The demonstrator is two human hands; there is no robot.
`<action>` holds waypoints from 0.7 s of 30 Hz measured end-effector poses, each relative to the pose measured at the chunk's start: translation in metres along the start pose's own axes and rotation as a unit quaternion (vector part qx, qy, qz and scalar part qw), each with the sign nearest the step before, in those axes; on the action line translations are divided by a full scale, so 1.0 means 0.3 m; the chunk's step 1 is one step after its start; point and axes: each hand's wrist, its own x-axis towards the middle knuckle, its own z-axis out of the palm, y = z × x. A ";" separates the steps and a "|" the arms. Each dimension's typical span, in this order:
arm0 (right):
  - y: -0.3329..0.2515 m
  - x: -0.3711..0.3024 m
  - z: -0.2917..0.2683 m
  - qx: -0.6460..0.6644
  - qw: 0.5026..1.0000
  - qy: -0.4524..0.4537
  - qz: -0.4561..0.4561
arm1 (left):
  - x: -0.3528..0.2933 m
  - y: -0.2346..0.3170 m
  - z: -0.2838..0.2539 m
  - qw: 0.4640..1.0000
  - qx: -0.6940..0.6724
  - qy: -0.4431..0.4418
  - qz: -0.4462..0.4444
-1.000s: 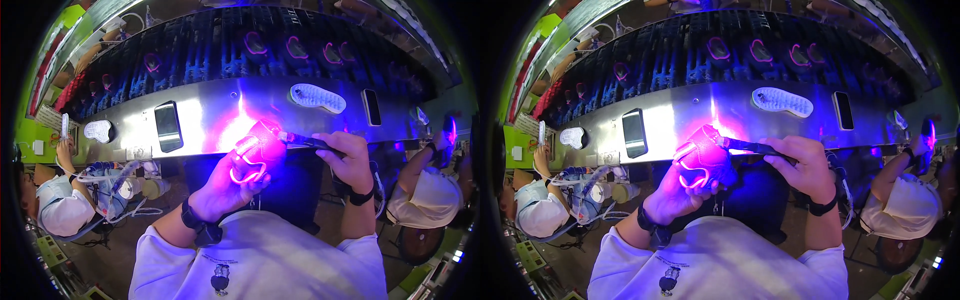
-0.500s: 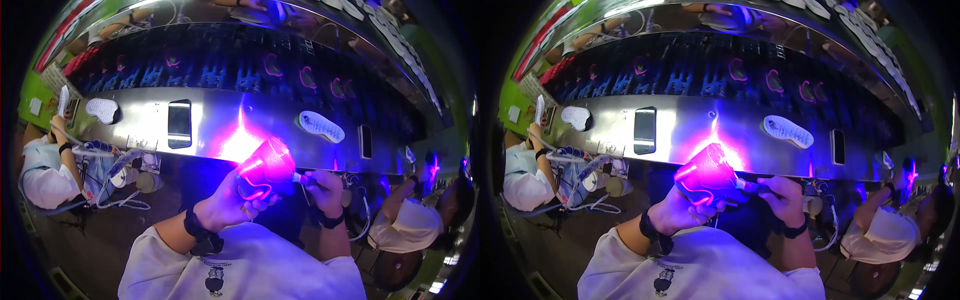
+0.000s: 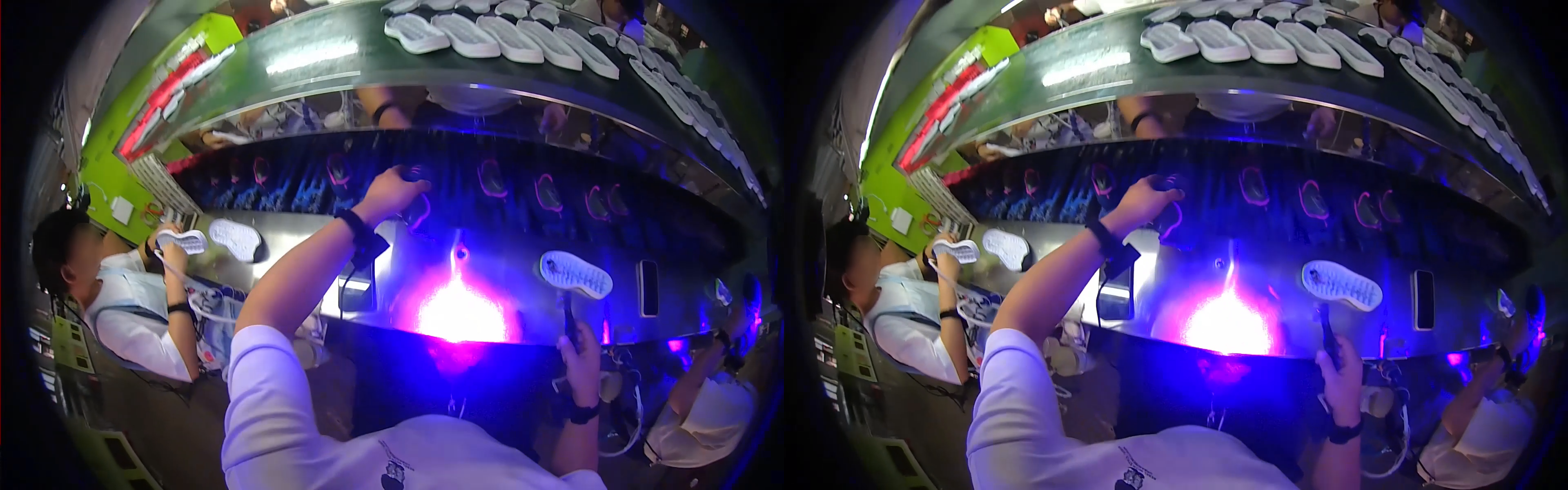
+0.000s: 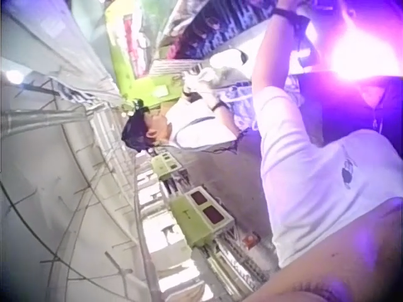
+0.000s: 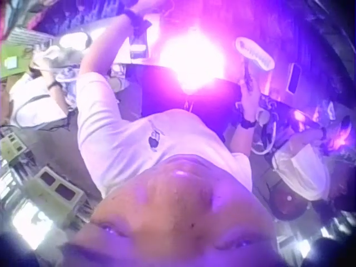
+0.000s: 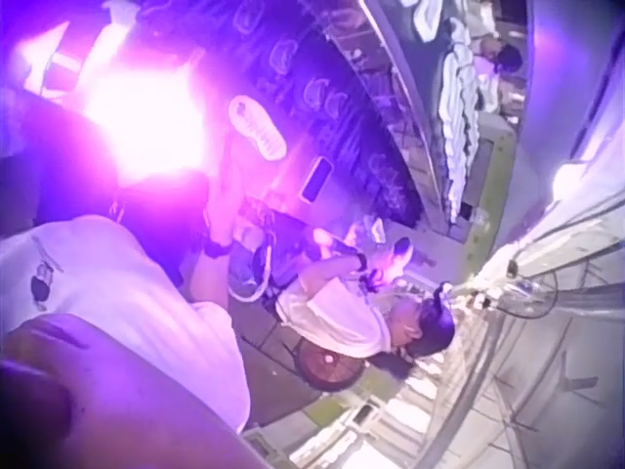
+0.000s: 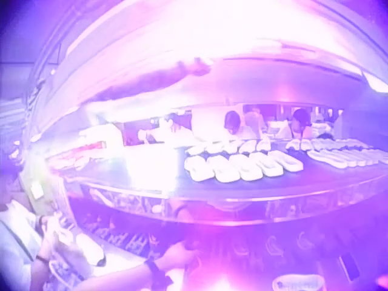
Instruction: The recorder is using a tool to apply UV glue or adhesive to the upper of a pink sneaker and then placing it onto an assembly line conveyor.
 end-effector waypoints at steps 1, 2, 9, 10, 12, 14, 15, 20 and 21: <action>0.012 0.007 -0.005 0.015 0.999 0.008 0.028 | 0.089 -0.003 -0.026 0.995 0.101 0.017 -0.023; 0.004 0.004 -0.008 0.025 0.999 0.015 0.025 | 0.190 -0.025 -0.034 0.979 0.199 0.028 -0.044; 0.024 0.020 -0.082 0.016 0.994 0.084 0.071 | 0.546 -0.205 0.076 0.946 0.279 0.142 0.085; 0.031 0.034 -0.082 0.016 0.995 0.084 0.060 | 0.530 -0.182 0.067 0.926 0.283 0.210 0.132; 0.040 0.047 -0.070 0.020 0.995 0.081 0.055 | 0.611 -0.111 0.089 0.945 0.244 0.154 0.154; 0.033 0.083 -0.050 0.055 0.996 0.047 0.050 | 0.714 -0.015 0.221 0.944 0.186 0.103 0.252; 0.027 0.096 -0.043 0.057 0.996 0.048 0.051 | 0.747 0.021 0.306 0.921 0.151 0.096 0.346; 0.053 0.104 -0.023 0.017 0.999 0.046 0.002 | 0.585 0.201 0.571 0.946 0.288 0.038 0.140; 0.043 0.112 -0.029 0.021 0.999 0.044 0.001 | 0.571 0.205 0.545 0.945 0.293 0.040 0.139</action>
